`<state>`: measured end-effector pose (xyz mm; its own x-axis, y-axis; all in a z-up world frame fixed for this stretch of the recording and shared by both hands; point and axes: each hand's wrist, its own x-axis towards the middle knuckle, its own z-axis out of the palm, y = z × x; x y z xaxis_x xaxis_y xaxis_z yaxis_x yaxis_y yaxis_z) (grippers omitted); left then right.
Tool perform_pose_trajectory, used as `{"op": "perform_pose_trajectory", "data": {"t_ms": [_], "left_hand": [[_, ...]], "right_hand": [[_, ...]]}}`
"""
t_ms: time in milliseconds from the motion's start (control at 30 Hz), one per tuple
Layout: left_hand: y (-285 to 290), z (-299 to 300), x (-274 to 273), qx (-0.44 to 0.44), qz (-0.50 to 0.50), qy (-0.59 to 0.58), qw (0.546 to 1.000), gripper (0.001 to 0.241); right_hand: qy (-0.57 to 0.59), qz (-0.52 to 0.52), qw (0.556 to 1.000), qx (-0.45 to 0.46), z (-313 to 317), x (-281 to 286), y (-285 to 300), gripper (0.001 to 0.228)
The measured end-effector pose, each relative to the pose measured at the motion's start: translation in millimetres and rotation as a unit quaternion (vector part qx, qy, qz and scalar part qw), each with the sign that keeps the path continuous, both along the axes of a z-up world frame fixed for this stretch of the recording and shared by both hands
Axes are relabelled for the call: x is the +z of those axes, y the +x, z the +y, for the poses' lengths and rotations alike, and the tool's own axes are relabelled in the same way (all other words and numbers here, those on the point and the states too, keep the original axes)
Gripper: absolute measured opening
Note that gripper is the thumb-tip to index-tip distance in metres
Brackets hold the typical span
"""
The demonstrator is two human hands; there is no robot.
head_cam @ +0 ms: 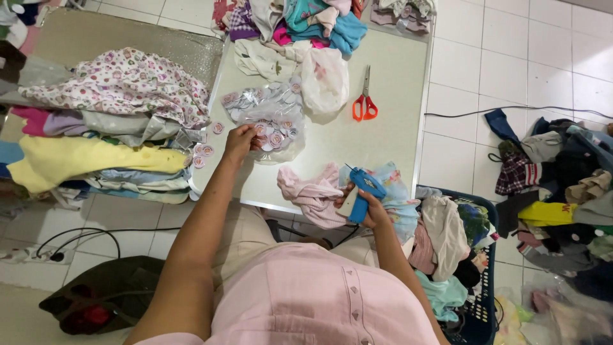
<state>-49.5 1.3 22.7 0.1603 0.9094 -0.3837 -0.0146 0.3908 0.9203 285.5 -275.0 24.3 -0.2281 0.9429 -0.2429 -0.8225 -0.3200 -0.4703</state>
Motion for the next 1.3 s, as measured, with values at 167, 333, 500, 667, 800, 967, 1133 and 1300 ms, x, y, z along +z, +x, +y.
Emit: {"op": "perform_pose_trajectory", "data": {"t_ms": [167, 333, 500, 667, 800, 967, 1133, 1300], "left_hand": [[0, -1, -5, 0.007, -0.008, 0.004, 1.0, 0.03], [4, -1, 1, 0.023, 0.013, 0.016, 1.0, 0.021], [6, 0, 1, 0.03, 0.028, 0.015, 0.999, 0.013], [5, 4, -20, 0.019, 0.055, 0.037, 0.998, 0.009], [5, -1, -9, 0.021, 0.052, 0.042, 0.998, 0.011], [6, -9, 10, 0.005, 0.05, 0.034, 0.998, 0.014], [5, -4, -11, 0.008, 0.053, 0.022, 0.998, 0.015], [9, 0, -24, -0.005, 0.058, 0.012, 0.998, 0.016]], "right_hand": [[-0.002, -0.016, 1.0, -0.012, -1, -8, 0, 0.027], [0.014, -0.015, 1.0, 0.001, 0, -2, -1, 0.026], [0.017, -0.029, 0.999, 0.001, 2, -13, 4, 0.026], [-0.003, -0.018, 1.0, -0.01, 0, -29, 11, 0.029], [-0.006, -0.014, 1.0, -0.008, 1, -23, 7, 0.028], [-0.061, -0.018, 0.998, -0.023, -1, -12, 3, 0.03], [-0.069, -0.017, 0.997, -0.022, -1, -15, 3, 0.029], [-0.049, -0.005, 0.998, -0.027, -1, -24, 6, 0.029]]}}
